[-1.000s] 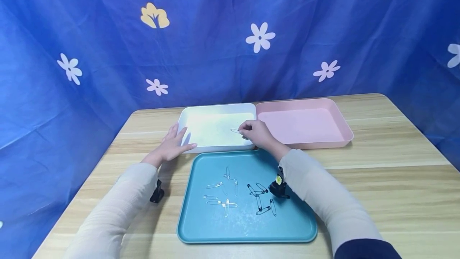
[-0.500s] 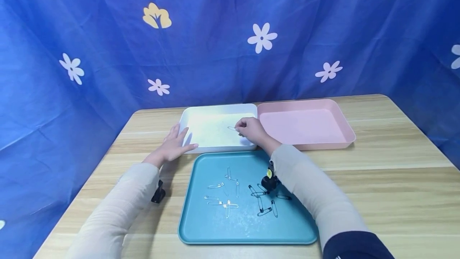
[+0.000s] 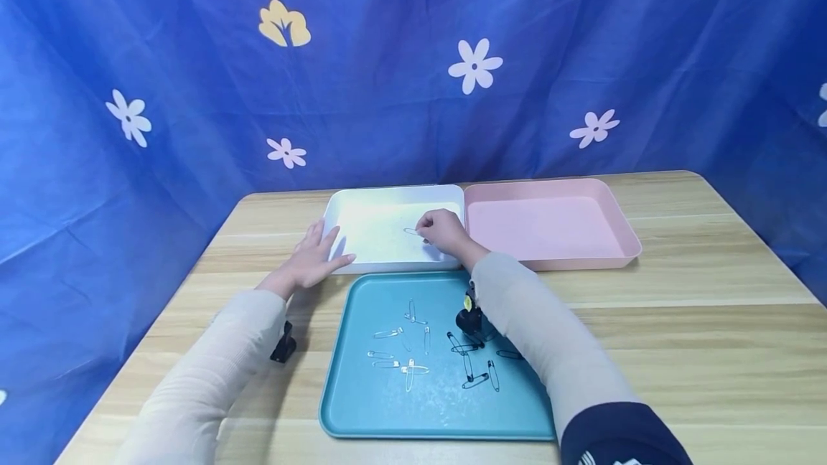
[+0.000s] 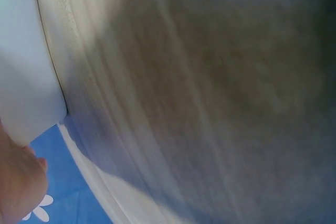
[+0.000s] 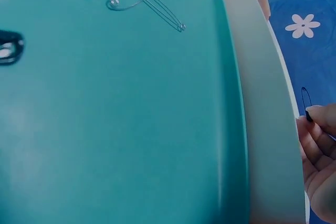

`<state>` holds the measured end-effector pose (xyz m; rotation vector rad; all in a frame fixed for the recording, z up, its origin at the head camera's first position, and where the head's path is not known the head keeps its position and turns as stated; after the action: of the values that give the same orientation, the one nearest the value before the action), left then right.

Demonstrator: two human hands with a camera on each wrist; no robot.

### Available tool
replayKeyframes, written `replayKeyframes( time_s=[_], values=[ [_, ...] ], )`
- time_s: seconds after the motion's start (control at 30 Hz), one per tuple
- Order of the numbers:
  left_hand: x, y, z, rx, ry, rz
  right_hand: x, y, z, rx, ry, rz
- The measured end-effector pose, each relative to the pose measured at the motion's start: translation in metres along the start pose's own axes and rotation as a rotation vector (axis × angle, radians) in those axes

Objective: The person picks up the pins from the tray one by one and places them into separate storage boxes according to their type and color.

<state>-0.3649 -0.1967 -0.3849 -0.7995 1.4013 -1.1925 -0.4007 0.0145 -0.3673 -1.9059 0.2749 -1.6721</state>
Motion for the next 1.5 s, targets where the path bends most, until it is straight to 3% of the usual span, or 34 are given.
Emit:
replayKeyframes(
  time_s=[0.57, 0.8, 1.5],
  values=[
    [0.0, 0.0, 0.002, 0.002, -0.001, -0.004, -0.01, 0.016, -0.016, 0.03, 0.021, 0.125],
    [0.003, 0.001, -0.003, 0.006, -0.014, -0.04, -0.008, 0.02, -0.017, 0.04, 0.025, 0.183],
    [0.0, 0.0, -0.001, 0.012, -0.021, -0.027, -0.007, 0.03, -0.019, 0.068, 0.039, 0.308]
  ],
)
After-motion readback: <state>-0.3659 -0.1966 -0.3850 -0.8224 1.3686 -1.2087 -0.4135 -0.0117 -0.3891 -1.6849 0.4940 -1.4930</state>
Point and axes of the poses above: each hand's wrist, its own z-axis away from the middle knuckle, its own y-axis out of the palm, x = y × z, the point moved 10 cm from there along -z, towards the middle knuckle, and after that the axes turned 2 degrees about -x, right-handed, at the moved point
